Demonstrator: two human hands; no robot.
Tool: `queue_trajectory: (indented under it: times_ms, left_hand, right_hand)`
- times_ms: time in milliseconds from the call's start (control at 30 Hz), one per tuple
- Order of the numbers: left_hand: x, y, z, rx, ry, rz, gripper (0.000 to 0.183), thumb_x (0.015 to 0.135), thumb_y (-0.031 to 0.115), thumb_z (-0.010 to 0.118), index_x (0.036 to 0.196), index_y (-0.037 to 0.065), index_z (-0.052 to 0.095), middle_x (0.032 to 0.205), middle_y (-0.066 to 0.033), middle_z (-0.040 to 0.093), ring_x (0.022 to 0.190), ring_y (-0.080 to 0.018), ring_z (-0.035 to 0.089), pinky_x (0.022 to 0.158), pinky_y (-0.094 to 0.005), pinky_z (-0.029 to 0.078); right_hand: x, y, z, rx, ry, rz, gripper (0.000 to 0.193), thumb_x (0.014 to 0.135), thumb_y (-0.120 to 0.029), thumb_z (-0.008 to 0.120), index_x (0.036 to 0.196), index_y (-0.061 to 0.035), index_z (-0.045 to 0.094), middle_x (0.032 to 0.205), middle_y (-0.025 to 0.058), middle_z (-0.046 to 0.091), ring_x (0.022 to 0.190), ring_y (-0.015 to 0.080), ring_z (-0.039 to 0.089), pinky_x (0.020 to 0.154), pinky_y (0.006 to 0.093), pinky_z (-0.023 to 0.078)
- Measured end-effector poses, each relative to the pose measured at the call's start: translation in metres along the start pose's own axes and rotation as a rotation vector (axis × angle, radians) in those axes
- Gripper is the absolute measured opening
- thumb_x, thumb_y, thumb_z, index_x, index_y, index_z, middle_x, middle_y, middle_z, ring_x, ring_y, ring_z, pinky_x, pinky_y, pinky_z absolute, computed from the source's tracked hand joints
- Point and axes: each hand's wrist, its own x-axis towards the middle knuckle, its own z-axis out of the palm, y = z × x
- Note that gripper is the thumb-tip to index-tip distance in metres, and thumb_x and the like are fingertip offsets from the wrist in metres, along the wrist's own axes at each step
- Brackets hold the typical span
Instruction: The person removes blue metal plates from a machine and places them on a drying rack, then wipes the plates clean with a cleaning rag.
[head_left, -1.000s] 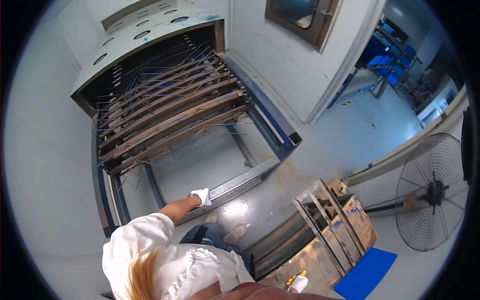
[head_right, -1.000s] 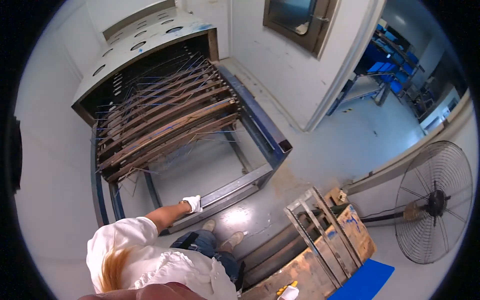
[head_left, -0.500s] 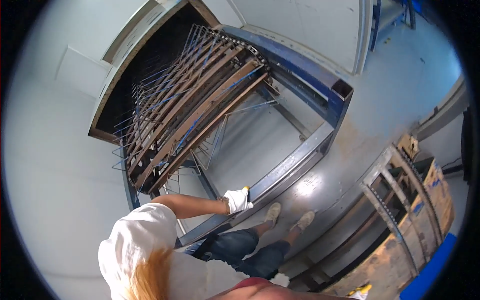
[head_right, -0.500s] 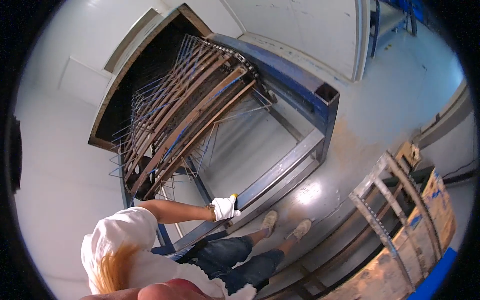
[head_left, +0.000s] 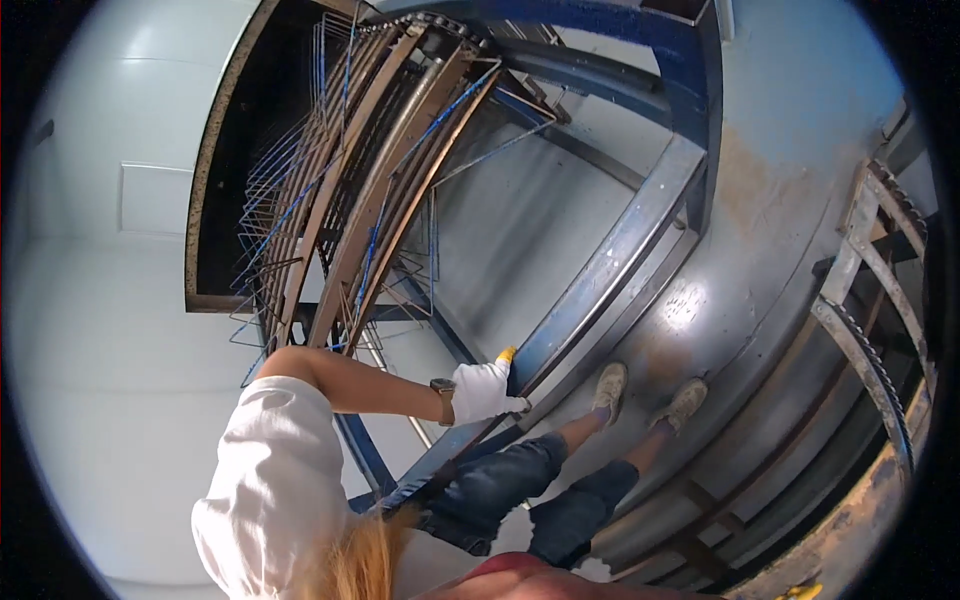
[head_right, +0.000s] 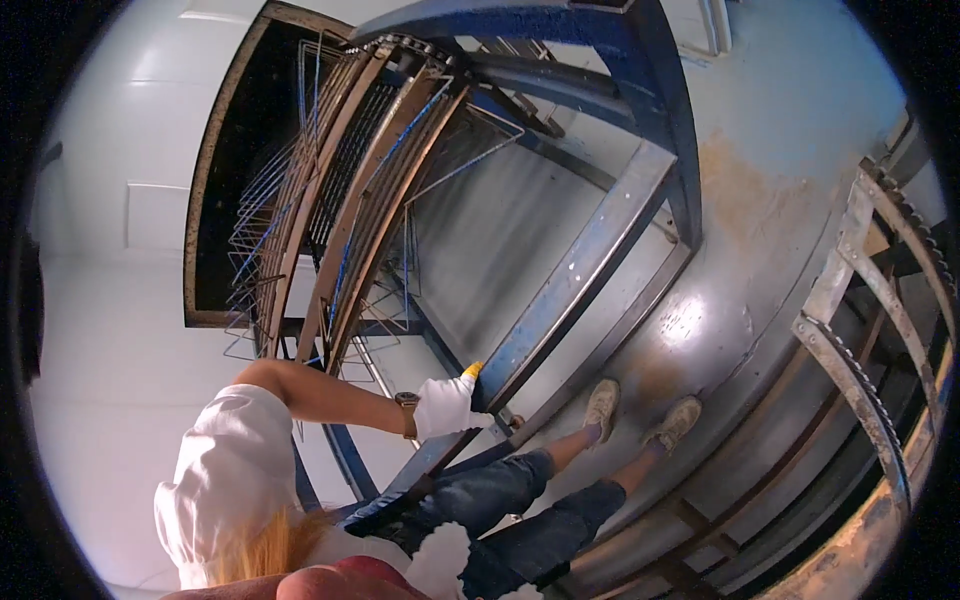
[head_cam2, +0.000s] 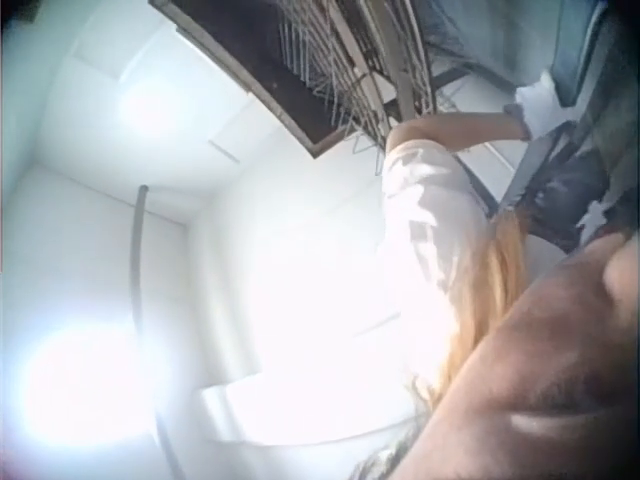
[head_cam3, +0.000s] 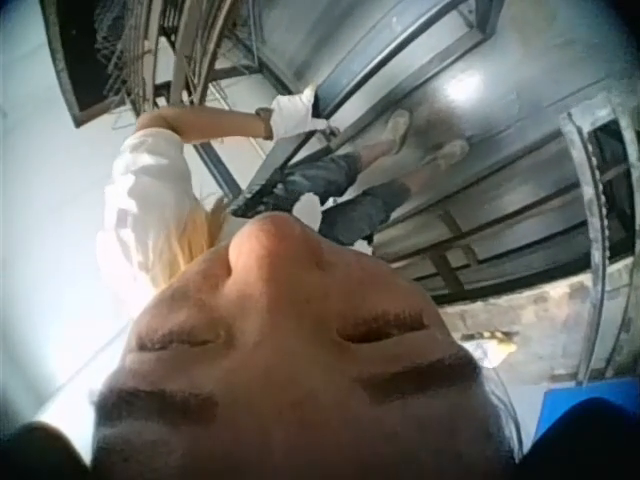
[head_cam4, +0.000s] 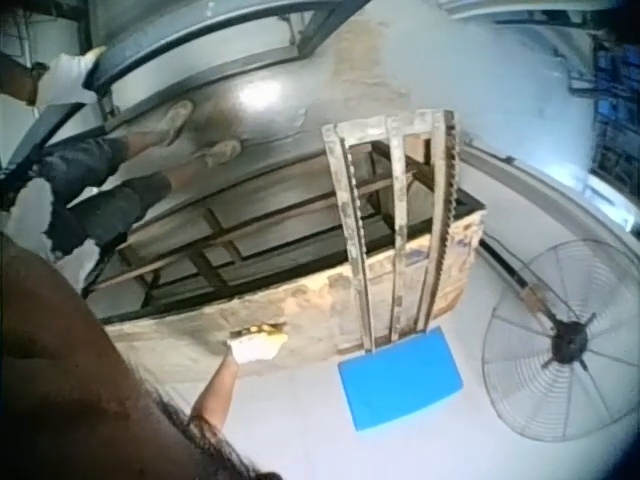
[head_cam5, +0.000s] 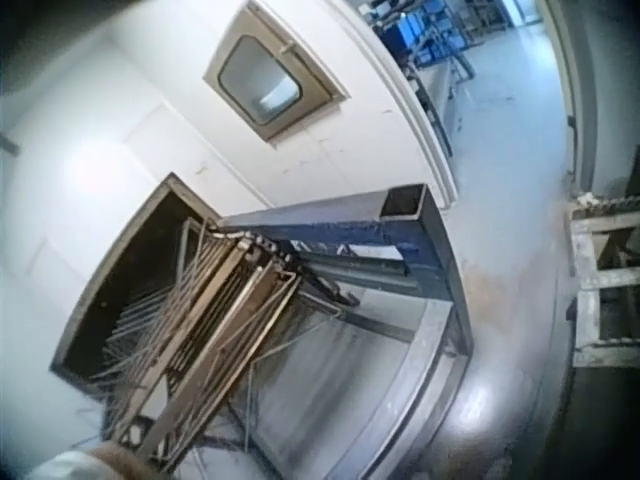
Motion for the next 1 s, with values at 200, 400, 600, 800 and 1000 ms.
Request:
queue_trajectory:
  times_ms: [200,400,600,800,1000]
  left_hand:
    - [0.001,-0.007,0.005,0.007,0.054,0.011,0.089,0.054,0.057,0.057,0.115,-0.003,0.033,0.047,-0.0061,0.049,0.038,-0.018,0.049,0.035,-0.0289,0.036]
    - [0.001,-0.003,-0.006,-0.008,-0.024,-0.017,0.087,0.056,0.053,0.058,0.115,-0.004,0.03,0.051,-0.0089,0.051,0.043,-0.02,0.053,0.039,-0.0313,0.038]
    - [-0.003,0.001,-0.018,-0.132,-0.043,-0.004,0.083,0.06,0.047,0.058,0.115,-0.006,0.027,0.066,-0.0153,0.055,0.059,-0.0267,0.056,0.05,-0.0345,0.043]
    - [-0.01,-0.004,-0.019,-0.243,-0.125,-0.038,0.065,0.065,0.039,0.055,0.106,-0.006,0.032,0.074,-0.0206,0.055,0.067,-0.0308,0.056,0.056,-0.0371,0.043]
    - [-0.025,-0.012,-0.033,-0.306,-0.162,-0.057,0.055,0.062,0.034,0.059,0.095,-0.003,0.037,0.077,-0.0225,0.055,0.074,-0.0344,0.055,0.064,-0.0376,0.044]
  right_hand:
    - [0.07,0.004,0.085,0.419,0.85,0.098,0.051,0.079,-0.05,0.028,0.108,-0.012,0.046,0.085,0.0071,0.055,0.072,0.0205,0.049,0.064,0.036,0.041]
    - [0.063,0.003,0.079,0.478,0.783,0.196,0.055,0.075,-0.057,0.03,0.099,-0.0115,0.052,0.089,0.0077,0.055,0.076,0.0217,0.05,0.068,0.0359,0.04]
    - [0.098,0.014,0.096,-0.956,1.562,0.373,0.054,0.076,-0.055,0.029,0.095,-0.0099,0.052,0.081,0.0087,0.055,0.066,0.0209,0.05,0.059,0.0363,0.041]
    - [0.093,0.005,0.099,-1.3,1.366,0.727,0.045,0.081,-0.043,0.028,0.112,-0.0134,0.04,0.107,0.0092,0.048,0.099,0.0182,0.044,0.084,0.0334,0.029]
    - [0.131,0.045,0.137,-1.166,1.54,0.061,0.019,0.068,-0.001,0.047,0.086,-0.003,0.054,0.055,-0.0005,0.044,0.045,0.0085,0.041,0.037,0.0221,0.035]
